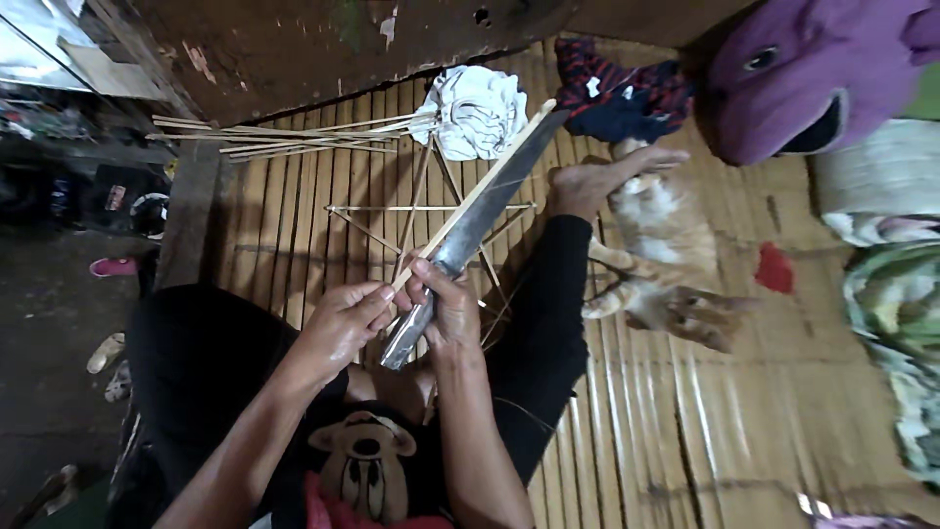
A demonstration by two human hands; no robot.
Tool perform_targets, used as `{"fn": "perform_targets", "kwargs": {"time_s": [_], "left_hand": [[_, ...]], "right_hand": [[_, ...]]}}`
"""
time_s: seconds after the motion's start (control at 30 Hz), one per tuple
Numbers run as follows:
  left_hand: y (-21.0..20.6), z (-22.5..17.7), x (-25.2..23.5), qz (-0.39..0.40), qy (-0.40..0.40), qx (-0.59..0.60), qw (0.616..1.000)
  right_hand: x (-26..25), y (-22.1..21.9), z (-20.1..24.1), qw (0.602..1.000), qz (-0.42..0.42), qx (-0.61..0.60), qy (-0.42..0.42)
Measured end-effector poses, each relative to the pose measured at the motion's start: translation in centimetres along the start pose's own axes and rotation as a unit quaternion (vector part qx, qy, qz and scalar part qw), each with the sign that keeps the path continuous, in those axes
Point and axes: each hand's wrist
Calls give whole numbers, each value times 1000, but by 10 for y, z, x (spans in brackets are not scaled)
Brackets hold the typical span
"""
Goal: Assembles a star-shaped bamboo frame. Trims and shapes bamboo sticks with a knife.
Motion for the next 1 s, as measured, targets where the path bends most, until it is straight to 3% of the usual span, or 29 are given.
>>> {"fn": "perform_targets", "kwargs": {"time_s": [0.07, 0.17, 0.27, 0.37, 0.43, 0.6, 0.8, 0.9, 1.0], "left_hand": [[2, 1, 0, -10, -32, -25, 999], [10, -2, 3, -35, -84, -100, 991], [20, -8, 9, -73, -113, -209, 969], [24, -10, 12, -99, -135, -289, 943], [24, -12, 15, -110, -139, -330, 927], [28, -15, 20, -139, -148, -397, 895], [25, -1, 19, -172, -247, -463, 833], [19, 11, 18, -162, -248, -453, 841], [31, 6, 19, -183, -209, -402, 873]], "right_hand": [[1, -1, 3, 998, -23, 48, 16], [8, -1, 14, 966, -86, 240, 50], [26, 5, 32, 884, -55, 451, 115], [43, 13, 44, 752, 32, 638, 161], [50, 11, 43, 684, 67, 701, 189], [55, 0, 33, 591, 100, 769, 221], [51, -12, 24, 563, 88, 799, 193], [44, -17, 23, 571, 90, 794, 189], [51, -8, 12, 586, 91, 779, 205]]}}
Point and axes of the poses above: each hand's wrist, its own x-axis away from the middle knuckle, its own y-axis out of the back of the hand, z = x × y, and after that the axes turned 7 degrees about y, right-handed
